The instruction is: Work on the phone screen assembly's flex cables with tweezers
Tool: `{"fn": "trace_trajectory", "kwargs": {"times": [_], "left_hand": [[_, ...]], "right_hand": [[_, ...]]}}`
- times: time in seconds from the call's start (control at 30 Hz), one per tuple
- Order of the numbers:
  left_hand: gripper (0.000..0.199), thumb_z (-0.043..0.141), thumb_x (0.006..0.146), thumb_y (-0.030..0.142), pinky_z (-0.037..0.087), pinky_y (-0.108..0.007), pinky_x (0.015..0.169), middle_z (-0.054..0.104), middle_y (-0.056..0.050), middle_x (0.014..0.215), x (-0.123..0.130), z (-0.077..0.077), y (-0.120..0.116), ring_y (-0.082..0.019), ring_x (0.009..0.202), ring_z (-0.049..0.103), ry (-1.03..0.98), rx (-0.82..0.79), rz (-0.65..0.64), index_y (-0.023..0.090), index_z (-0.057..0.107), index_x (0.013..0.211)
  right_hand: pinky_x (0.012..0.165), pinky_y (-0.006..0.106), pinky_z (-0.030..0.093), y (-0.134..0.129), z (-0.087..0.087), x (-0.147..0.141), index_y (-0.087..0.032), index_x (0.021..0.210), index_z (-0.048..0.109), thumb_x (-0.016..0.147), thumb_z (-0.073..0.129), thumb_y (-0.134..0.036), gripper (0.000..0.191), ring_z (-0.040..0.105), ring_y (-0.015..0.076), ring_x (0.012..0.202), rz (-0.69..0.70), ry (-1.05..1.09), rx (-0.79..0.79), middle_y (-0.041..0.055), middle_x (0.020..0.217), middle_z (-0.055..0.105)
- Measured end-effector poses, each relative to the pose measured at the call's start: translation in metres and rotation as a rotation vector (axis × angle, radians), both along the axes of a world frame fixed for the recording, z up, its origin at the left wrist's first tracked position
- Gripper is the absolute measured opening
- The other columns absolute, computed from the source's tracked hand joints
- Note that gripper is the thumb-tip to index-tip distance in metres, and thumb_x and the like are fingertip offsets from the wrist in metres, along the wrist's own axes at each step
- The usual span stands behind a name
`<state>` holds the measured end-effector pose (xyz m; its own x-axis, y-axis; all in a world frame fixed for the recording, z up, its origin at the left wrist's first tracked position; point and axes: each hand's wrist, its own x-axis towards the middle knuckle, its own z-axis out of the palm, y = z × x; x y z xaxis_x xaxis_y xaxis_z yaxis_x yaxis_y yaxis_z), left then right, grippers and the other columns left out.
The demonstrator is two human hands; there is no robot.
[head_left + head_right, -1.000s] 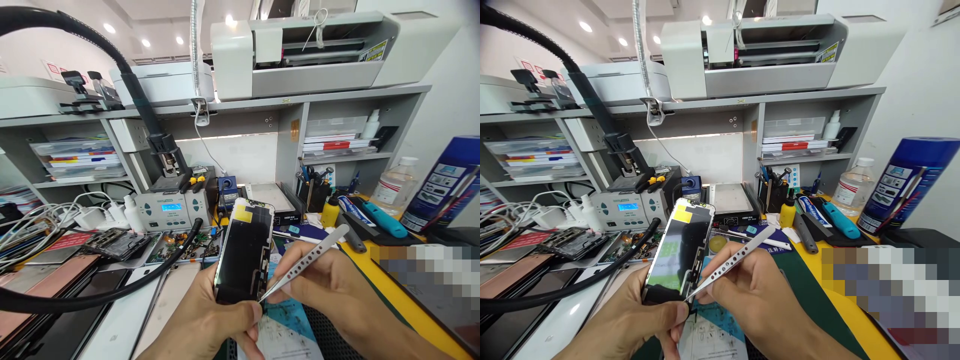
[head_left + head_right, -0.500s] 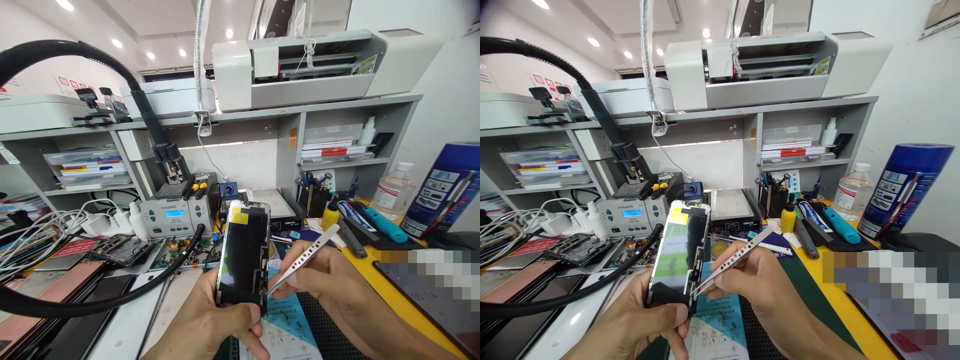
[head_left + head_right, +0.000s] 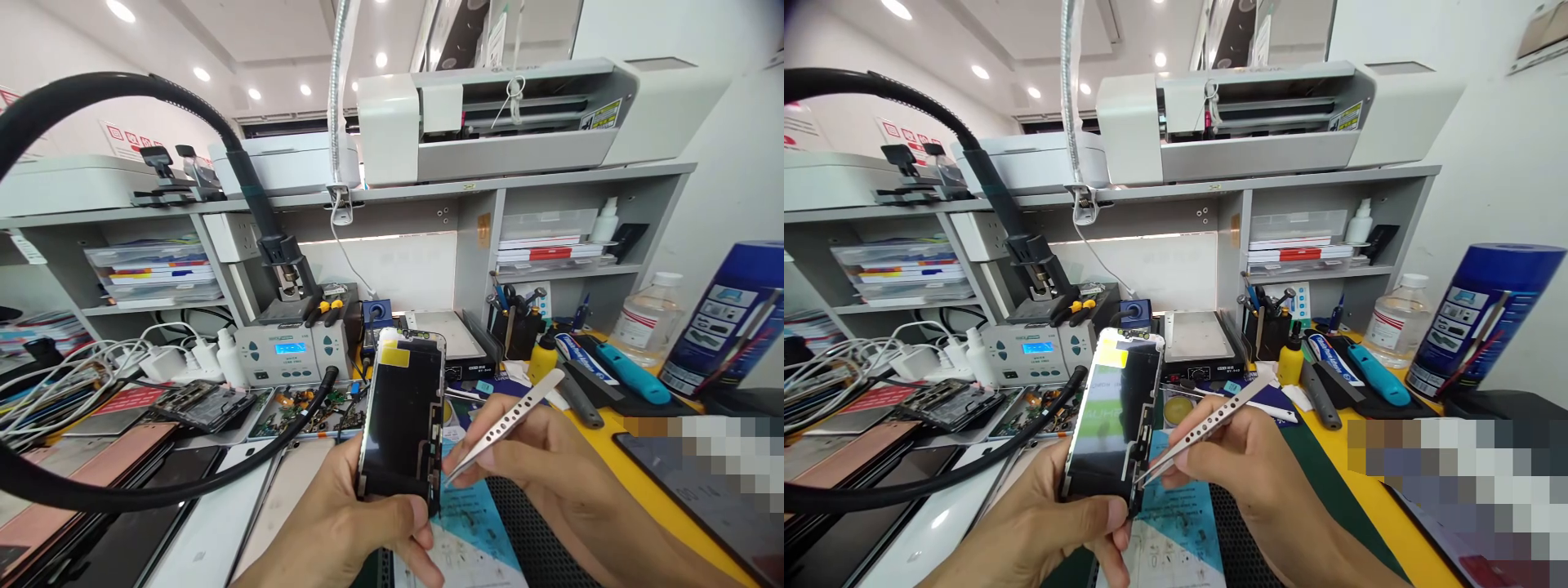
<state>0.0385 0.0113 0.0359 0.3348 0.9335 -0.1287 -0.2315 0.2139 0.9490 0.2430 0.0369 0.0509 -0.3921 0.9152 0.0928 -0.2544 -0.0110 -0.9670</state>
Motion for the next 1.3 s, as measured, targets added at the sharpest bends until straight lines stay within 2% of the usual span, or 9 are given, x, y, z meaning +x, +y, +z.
{"fn": "trace_trajectory", "kwargs": {"times": [0.23,0.4,0.6,0.73,0.8,0.9,1.07,1.17,1.3], "left_hand": [[0.014,0.078,0.075,0.016,0.062,-0.031,0.058,0.064,-0.002,0.067,-0.001,0.008,-0.001,-0.014,0.060,0.063,-0.047,-0.032,-0.001,0.013,0.067,0.083],[0.015,0.075,0.078,0.015,0.062,-0.031,0.057,0.065,-0.004,0.077,-0.002,0.014,-0.001,-0.017,0.067,0.064,-0.052,-0.111,-0.015,0.011,0.068,0.090],[0.027,0.075,0.083,0.031,0.049,-0.018,0.041,0.064,-0.004,0.067,0.004,0.007,-0.006,-0.013,0.055,0.062,0.101,-0.151,-0.133,0.012,0.066,0.101],[0.028,0.078,0.079,0.037,0.036,-0.014,0.033,0.067,-0.004,0.074,0.016,0.005,-0.013,-0.009,0.046,0.060,0.190,-0.145,-0.141,0.014,0.067,0.090],[0.030,0.081,0.075,0.038,0.031,-0.014,0.031,0.069,-0.003,0.079,0.021,0.005,-0.014,-0.007,0.043,0.059,0.226,-0.149,-0.119,0.015,0.067,0.089],[0.039,0.084,0.070,0.042,0.032,-0.016,0.031,0.072,-0.004,0.083,0.027,0.005,-0.010,-0.004,0.038,0.054,0.279,-0.182,-0.093,0.016,0.064,0.092],[0.044,0.083,0.065,0.048,0.034,-0.019,0.032,0.073,-0.004,0.078,0.035,0.006,-0.009,-0.003,0.033,0.047,0.401,-0.186,-0.074,0.016,0.061,0.085],[0.039,0.077,0.068,0.051,0.027,-0.020,0.027,0.071,-0.003,0.074,0.036,0.011,-0.016,-0.004,0.029,0.042,0.508,-0.169,-0.068,0.018,0.059,0.080],[0.041,0.072,0.071,0.057,0.014,-0.020,0.026,0.071,-0.004,0.064,0.030,0.022,-0.020,-0.004,0.027,0.033,0.720,-0.137,-0.086,0.019,0.059,0.080]], "right_hand": [[0.070,0.030,0.054,0.003,0.001,0.006,-0.018,0.079,0.074,0.079,0.072,-0.021,0.003,0.070,0.0194,0.070,-0.003,0.099,0.022,0.0034,0.072,0.074],[0.061,0.032,0.055,0.013,0.007,0.009,-0.016,0.075,0.072,0.073,0.071,-0.015,0.002,0.067,0.0193,0.061,-0.077,0.238,-0.018,0.0049,0.064,0.073],[0.056,0.032,0.055,0.022,0.007,0.011,-0.015,0.069,0.070,0.069,0.070,-0.014,0.001,0.066,0.0182,0.056,-0.127,0.288,-0.026,0.0044,0.063,0.072],[0.053,0.031,0.055,0.026,0.006,0.011,-0.015,0.069,0.069,0.068,0.069,-0.015,0.001,0.066,0.0179,0.055,-0.138,0.316,-0.032,0.0043,0.063,0.071],[0.052,0.031,0.054,0.026,0.005,0.012,-0.014,0.070,0.069,0.068,0.068,-0.014,0.002,0.066,0.0181,0.055,-0.135,0.327,-0.029,0.0042,0.063,0.071],[0.051,0.029,0.054,0.026,0.005,0.013,-0.014,0.071,0.066,0.070,0.066,-0.012,0.003,0.066,0.0172,0.055,-0.130,0.334,-0.024,0.0025,0.062,0.070],[0.054,0.025,0.055,0.025,0.006,0.015,-0.013,0.077,0.063,0.093,0.064,-0.021,0.017,0.066,0.0123,0.057,-0.107,0.295,-0.004,-0.0022,0.066,0.067],[0.053,0.024,0.055,0.026,0.006,0.016,-0.013,0.080,0.063,0.097,0.062,-0.026,0.022,0.065,0.0112,0.057,-0.085,0.255,0.005,-0.0028,0.069,0.066],[0.051,0.022,0.054,0.027,0.005,0.014,-0.012,0.082,0.063,0.095,0.064,-0.021,0.016,0.065,0.0106,0.056,-0.062,0.190,0.030,-0.0029,0.070,0.067]]}}
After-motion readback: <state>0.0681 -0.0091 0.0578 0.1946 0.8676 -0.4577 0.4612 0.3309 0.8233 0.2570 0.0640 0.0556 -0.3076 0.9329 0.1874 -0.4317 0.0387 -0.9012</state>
